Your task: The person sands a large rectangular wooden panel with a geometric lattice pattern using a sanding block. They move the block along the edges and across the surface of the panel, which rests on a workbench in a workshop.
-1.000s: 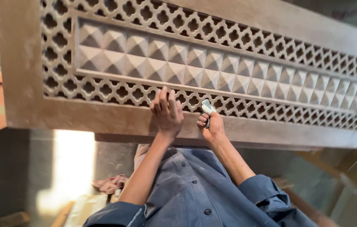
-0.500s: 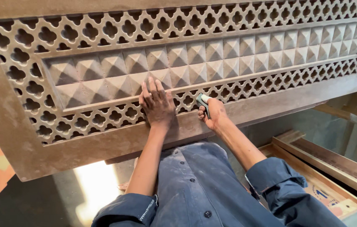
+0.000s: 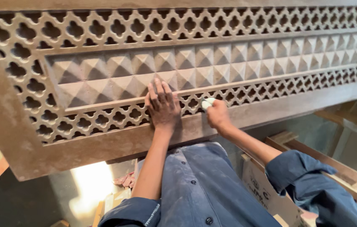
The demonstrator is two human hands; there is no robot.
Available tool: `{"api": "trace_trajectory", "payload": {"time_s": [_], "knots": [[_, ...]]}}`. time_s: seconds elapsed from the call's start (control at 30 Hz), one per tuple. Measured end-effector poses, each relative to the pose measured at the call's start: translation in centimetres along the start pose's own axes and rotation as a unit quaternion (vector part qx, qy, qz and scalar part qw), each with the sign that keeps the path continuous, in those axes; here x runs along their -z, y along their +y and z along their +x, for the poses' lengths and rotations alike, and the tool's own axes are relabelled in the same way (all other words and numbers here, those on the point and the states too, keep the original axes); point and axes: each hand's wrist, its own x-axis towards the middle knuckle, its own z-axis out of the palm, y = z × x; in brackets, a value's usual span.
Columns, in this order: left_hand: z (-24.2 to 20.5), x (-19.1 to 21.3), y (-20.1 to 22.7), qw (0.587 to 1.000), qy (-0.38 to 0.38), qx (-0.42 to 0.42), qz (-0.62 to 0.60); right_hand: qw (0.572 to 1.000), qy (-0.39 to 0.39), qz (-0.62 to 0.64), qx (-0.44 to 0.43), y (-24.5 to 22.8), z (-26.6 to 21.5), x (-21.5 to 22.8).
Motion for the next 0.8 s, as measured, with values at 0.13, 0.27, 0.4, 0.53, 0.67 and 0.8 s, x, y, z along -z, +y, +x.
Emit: {"api": "trace_trajectory", "payload": {"time_s": [0.13,0.27,0.4,0.53,0.67,0.8], "knots": [[-0.3,-0.1,-0.3,1.000,0.003,0.002,-0.002,0.981,-0.072,0.177,-0.037,2.3,1.4,0.3],[-0.3,0.0,0.1,1.000,-0.004,0.005,0.008,0.936,-0.038,0.348,-0.030,5.5,2.1,0.2],[-0.1,0.3,-0.2,1.000,-0.014,0.001,0.012,0.938,-0.027,0.347,-0.011,6.6,2.5,-1.4],[-0.5,-0.2,0.3,1.000,-0.006,0.000,0.009,0.932,0.052,-0.124,0.337,5.0,0.2,-0.1],[-0.7,-0.1,0.0,1.000,0.004,-0.001,0.010,0.696,0.013,-0.590,0.409,0.0,-1.8,1.2],[-0.6,-0.2,-0.2,1.000,0.012,-0.001,0.015,0.458,-0.125,-0.836,0.275,-6.9,-1.6,0.4]]}}
